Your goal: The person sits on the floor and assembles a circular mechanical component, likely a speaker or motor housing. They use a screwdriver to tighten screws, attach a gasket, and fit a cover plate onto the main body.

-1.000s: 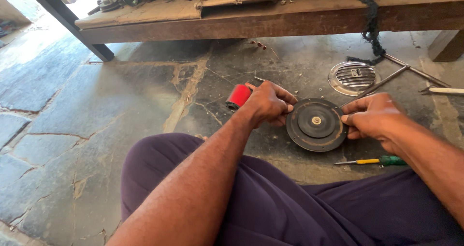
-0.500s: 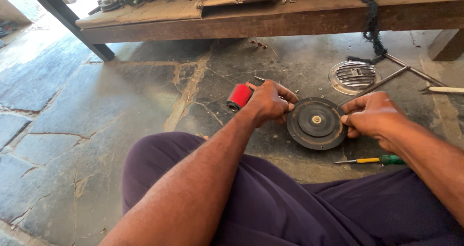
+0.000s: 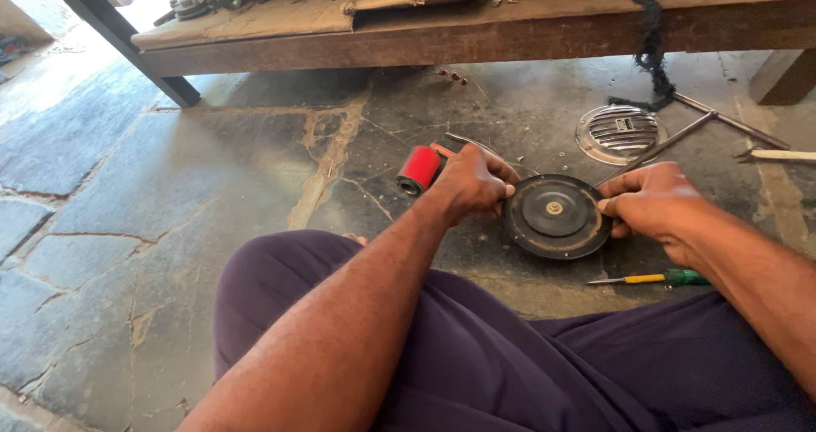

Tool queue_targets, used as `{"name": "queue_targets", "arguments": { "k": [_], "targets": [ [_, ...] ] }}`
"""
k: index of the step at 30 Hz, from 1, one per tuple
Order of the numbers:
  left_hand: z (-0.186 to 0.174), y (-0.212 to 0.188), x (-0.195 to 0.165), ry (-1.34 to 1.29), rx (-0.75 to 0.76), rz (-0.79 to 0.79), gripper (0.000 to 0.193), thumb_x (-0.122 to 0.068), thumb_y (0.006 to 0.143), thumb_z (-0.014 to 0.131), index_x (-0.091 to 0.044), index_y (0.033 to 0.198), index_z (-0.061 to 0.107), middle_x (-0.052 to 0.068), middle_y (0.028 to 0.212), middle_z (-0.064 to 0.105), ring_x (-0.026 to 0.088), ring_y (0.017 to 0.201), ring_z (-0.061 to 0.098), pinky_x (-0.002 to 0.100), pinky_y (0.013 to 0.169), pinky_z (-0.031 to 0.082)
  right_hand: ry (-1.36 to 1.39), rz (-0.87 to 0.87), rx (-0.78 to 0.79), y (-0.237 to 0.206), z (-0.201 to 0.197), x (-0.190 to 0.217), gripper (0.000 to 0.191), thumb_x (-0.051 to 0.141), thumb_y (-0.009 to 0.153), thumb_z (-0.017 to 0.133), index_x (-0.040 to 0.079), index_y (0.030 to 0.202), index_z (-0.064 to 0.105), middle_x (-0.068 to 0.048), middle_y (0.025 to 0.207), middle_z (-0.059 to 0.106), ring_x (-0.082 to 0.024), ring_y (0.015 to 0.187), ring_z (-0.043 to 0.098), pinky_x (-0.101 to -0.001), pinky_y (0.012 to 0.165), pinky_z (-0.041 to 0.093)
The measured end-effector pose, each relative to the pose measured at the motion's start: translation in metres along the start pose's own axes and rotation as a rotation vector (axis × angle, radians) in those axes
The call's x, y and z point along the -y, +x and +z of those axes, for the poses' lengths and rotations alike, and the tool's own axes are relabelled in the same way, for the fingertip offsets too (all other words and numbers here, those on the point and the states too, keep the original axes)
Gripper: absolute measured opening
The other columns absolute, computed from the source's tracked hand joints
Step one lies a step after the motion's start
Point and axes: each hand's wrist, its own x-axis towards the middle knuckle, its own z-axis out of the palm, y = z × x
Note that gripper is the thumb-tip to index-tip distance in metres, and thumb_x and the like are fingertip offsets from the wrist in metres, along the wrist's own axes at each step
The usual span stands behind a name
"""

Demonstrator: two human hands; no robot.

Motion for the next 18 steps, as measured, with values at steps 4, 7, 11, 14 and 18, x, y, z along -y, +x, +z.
{"name": "queue_targets", "arguments": {
  "k": [4,7,11,14,18],
  "targets": [
    [-0.0009,0.0008,-0.0007,-0.003,0.017,-0.014,0.015,-0.003,0.085,0.072,-0.002,0.097,0.081,0.006,0.075,0.076,0.012,0.057,0.067,0.028,0.052,0.059,-0.042,-0.017,-0.01,-0.0002,0.0021,0.0009,0.025,-0.003,0.09,0.071,-0.004,0.115,0.076,-0.015,0.093,0.078,-0.019,0.068,0.066,-0.0312,0.061,0.055],
    [-0.0009,0.0012,-0.0009,-0.001,0.021,-0.018,0.015,-0.003,0.084,0.072,-0.002,0.096,0.081,0.006,0.075,0.076,0.012,0.058,0.068,0.028,0.052,0.059,-0.058,-0.018,-0.016,0.0,0.0032,0.0011,0.024,-0.003,0.09,0.071,-0.004,0.114,0.076,-0.016,0.092,0.078,-0.019,0.068,0.066,-0.0314,0.061,0.055],
    [0.0001,0.0026,0.0005,0.007,0.033,-0.001,0.015,-0.002,0.084,0.071,-0.002,0.095,0.082,0.007,0.076,0.076,0.012,0.059,0.069,0.028,0.053,0.059,-0.043,-0.024,-0.024,0.0005,0.0033,0.0001,0.024,-0.003,0.09,0.07,-0.005,0.114,0.076,-0.016,0.091,0.078,-0.019,0.066,0.066,-0.0319,0.06,0.054],
    [0.0001,0.0037,0.003,0.017,0.033,0.009,0.016,-0.003,0.084,0.07,-0.002,0.095,0.082,0.006,0.076,0.076,0.012,0.06,0.07,0.028,0.054,0.06,-0.044,-0.009,-0.021,0.0007,0.0032,-0.0005,0.025,-0.003,0.09,0.071,-0.005,0.114,0.076,-0.016,0.092,0.077,-0.019,0.066,0.064,-0.0314,0.06,0.053],
    [-0.0001,0.0058,0.0064,0.0,0.016,0.025,0.016,-0.003,0.085,0.07,-0.001,0.096,0.081,0.007,0.076,0.076,0.013,0.059,0.07,0.029,0.054,0.06,0.002,-0.023,-0.028,-0.0011,0.0033,-0.0001,0.027,-0.004,0.089,0.071,-0.005,0.116,0.075,-0.016,0.094,0.078,-0.018,0.067,0.064,-0.0306,0.061,0.054]
  ]
}}
